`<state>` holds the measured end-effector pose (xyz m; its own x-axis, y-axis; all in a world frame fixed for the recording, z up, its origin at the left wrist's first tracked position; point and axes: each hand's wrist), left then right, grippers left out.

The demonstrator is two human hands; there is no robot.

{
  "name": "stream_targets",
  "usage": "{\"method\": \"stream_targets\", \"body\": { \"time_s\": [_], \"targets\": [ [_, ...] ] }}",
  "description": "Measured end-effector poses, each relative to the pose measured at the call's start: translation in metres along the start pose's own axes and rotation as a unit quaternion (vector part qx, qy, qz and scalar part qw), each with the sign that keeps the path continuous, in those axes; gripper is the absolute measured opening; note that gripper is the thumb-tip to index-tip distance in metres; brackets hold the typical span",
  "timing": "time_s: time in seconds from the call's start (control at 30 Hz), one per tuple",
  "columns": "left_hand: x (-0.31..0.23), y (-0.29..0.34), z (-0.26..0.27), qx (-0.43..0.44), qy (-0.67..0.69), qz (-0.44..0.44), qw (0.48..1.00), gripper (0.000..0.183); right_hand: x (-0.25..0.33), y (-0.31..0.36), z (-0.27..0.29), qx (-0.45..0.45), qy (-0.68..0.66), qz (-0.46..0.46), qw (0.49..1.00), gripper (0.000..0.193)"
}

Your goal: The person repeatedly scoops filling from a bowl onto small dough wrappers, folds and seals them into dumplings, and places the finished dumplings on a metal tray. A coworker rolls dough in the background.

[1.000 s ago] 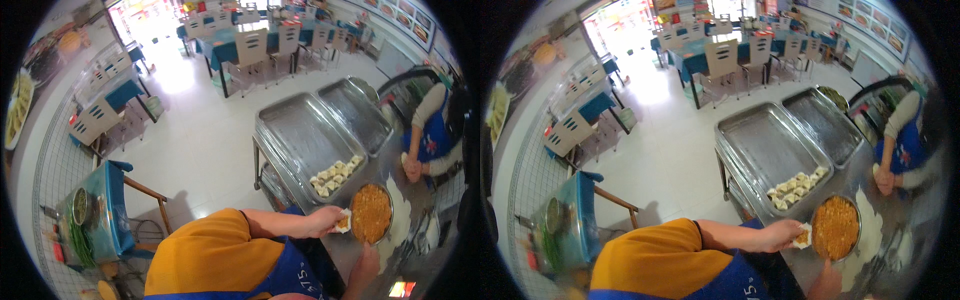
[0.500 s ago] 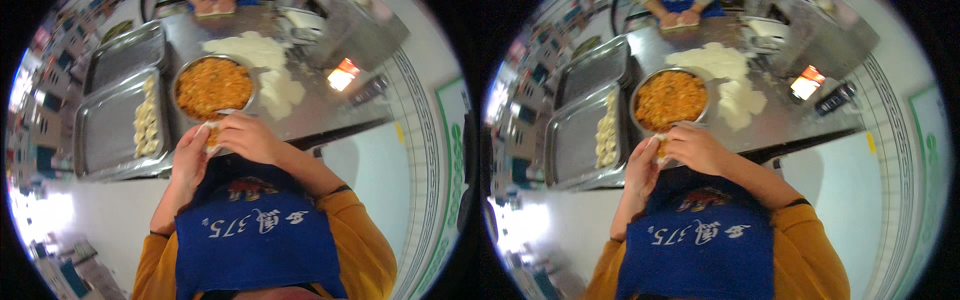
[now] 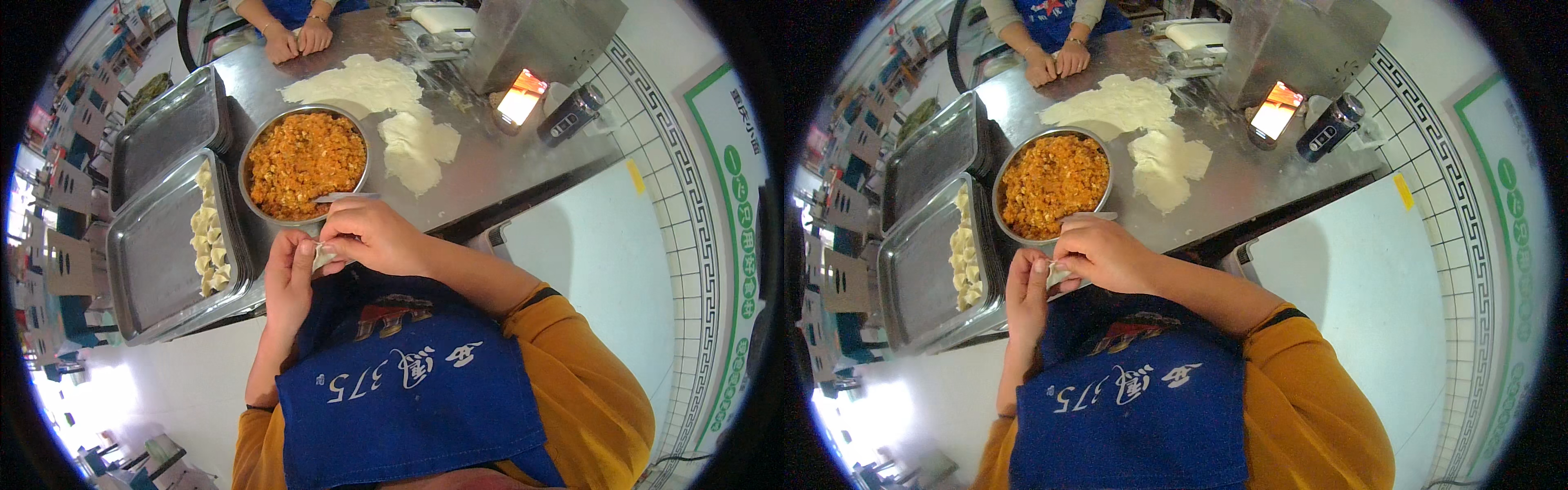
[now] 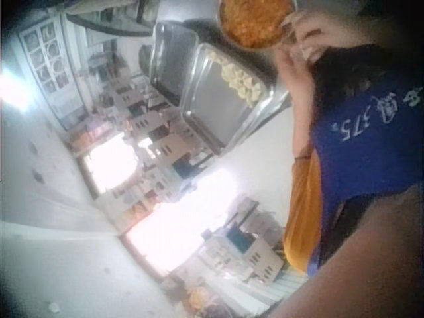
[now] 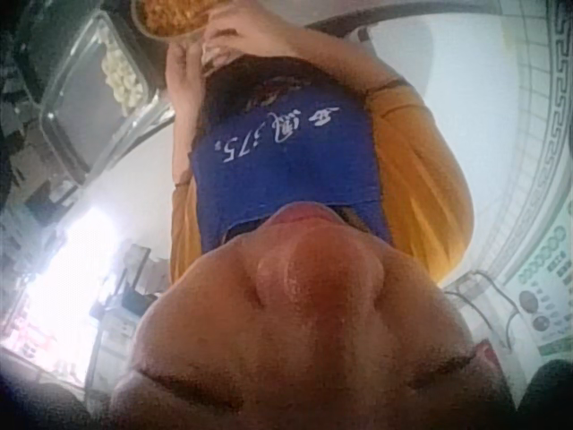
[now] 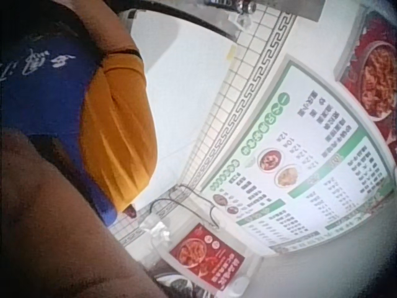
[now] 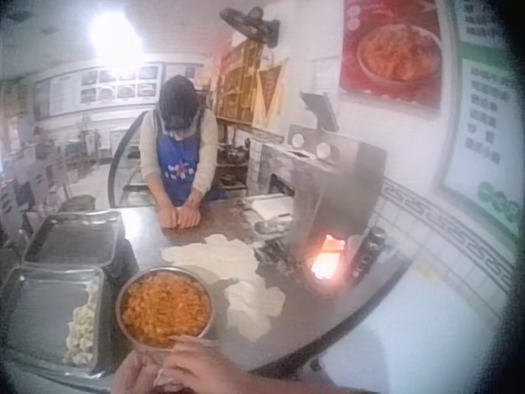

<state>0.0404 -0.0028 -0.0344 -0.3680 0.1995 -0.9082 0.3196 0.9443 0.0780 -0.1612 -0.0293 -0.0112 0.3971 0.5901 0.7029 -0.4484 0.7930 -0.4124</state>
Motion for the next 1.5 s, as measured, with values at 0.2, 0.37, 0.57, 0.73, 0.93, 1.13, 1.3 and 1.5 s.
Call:
{"method": "stream_targets", "body": {
  "time_s": [0.2, 0.37, 0.57, 0.73, 0.93, 1.13, 1.3, 1.5],
  "targets": [
    [0.006, -0.002, 0.002, 0.173, 0.007, 0.008, 0.985, 0.049, -0.001, 0.002, 0.001, -0.006, -0.06, -0.023, 0.998, 0.007],
    [0.004, -0.008, 0.006, 0.096, -0.022, 0.112, 0.989, 0.049, -0.007, 0.002, -0.009, -0.001, -0.203, -0.155, 0.967, 0.01],
    [0.005, -0.014, 0.005, 0.031, -0.11, -0.003, 0.993, 0.046, -0.006, -0.002, -0.015, -0.007, -0.29, -0.203, 0.935, 0.016],
    [0.009, -0.022, -0.018, -0.044, -0.024, -0.132, 0.99, 0.049, 0.004, -0.008, -0.026, -0.083, -0.224, -0.16, 0.958, 0.021],
    [-0.001, -0.026, -0.035, -0.006, 0.184, -0.048, 0.982, 0.055, 0.005, -0.022, -0.045, -0.156, -0.186, -0.05, 0.969, 0.02],
    [-0.007, -0.02, -0.049, -0.039, 0.086, -0.15, 0.984, 0.053, 0.03, -0.027, -0.049, -0.173, -0.125, -0.017, 0.977, 0.014],
    [-0.019, -0.014, -0.057, -0.063, 0.099, -0.144, 0.983, 0.053, 0.046, -0.03, -0.041, -0.179, -0.096, 0.024, 0.979, 0.015],
    [-0.019, -0.016, -0.059, -0.069, 0.172, -0.102, 0.977, 0.055, 0.042, -0.03, -0.034, -0.142, -0.136, -0.016, 0.98, 0.016]
  ]
}}
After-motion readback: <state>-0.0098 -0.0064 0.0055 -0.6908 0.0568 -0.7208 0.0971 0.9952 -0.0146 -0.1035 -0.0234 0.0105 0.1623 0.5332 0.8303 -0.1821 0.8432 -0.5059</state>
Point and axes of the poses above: each hand's wrist, its own y-axis away from the middle knuckle, its own z-axis out of the back of the hand, x = y × z, and after that the axes turned 8 degrees about y, right-handed
